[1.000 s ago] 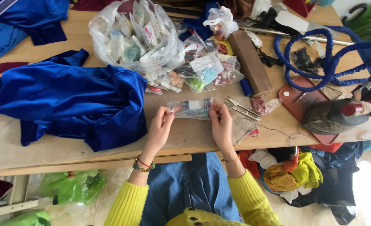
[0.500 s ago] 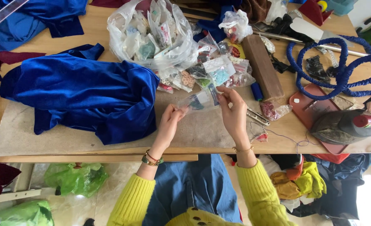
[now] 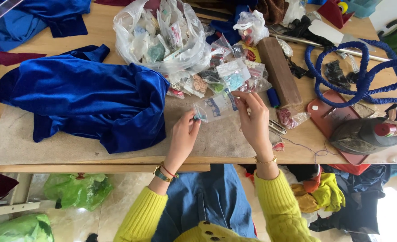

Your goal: Sorting through small bags of beads and trimmings while organizing fabric on a workbench

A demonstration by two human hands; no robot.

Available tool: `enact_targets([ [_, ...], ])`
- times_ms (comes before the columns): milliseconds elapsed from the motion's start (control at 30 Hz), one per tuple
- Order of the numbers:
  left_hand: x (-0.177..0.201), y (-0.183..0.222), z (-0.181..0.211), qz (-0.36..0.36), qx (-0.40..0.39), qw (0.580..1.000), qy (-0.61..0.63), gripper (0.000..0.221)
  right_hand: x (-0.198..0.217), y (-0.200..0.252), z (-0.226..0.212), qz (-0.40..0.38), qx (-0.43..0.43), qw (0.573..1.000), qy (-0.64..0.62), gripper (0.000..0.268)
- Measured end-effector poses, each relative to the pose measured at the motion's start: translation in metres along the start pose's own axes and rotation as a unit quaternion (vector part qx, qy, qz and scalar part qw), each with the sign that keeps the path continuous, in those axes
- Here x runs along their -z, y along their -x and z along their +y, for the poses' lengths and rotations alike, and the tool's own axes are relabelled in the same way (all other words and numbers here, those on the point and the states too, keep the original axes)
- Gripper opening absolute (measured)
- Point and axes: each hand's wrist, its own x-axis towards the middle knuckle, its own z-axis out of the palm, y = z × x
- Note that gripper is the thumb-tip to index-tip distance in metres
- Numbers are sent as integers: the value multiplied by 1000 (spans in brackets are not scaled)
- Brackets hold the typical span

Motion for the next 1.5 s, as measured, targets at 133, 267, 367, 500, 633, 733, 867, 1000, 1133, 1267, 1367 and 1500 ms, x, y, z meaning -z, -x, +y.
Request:
enact_targets([
  [133, 13, 14, 22, 17, -19, 982, -187, 41, 5, -2, 0, -9, 22, 999, 28, 21],
  [267, 21, 41, 8, 135, -153, 940, -272, 28, 3, -5, 26, 25, 37, 998, 42, 19],
  [367, 50, 48, -10, 243, -242, 853, -393, 38, 7, -13, 57, 84, 48, 988, 117, 15],
  [500, 89, 46, -19, 306, -186, 786, -505, 70, 3, -6, 65, 118, 24, 956, 269, 44],
  [633, 106, 34, -41, 300, -126, 825, -462, 25, -32, 15, 36, 27, 26, 983, 177, 25],
  [733, 111, 30, -41, 296, -63, 900, -313, 24, -55, 28, 15, -123, 20, 984, 128, 14],
  [867, 111, 32, -83, 254, 68, 961, 89, 18, -77, 33, 34, -211, -20, 967, 142, 21],
  [1000, 107, 37, -106, 252, 128, 919, 275, 8, -75, 31, 26, -201, -37, 974, 96, 17],
  [1133, 104, 40, -104, 240, 146, 892, 355, 11, -82, 35, 26, -151, -50, 987, 39, 12],
  [1267, 102, 38, -108, 222, 153, 896, 353, 12, -114, 36, -13, -186, -91, 962, -180, 15],
  [1367, 102, 43, -100, 203, 154, 907, 336, 10, -139, 27, -43, -234, -108, 949, -182, 10],
  [1500, 105, 50, -75, 209, 146, 904, 343, 11, -156, 23, -54, -217, -92, 954, -187, 7],
])
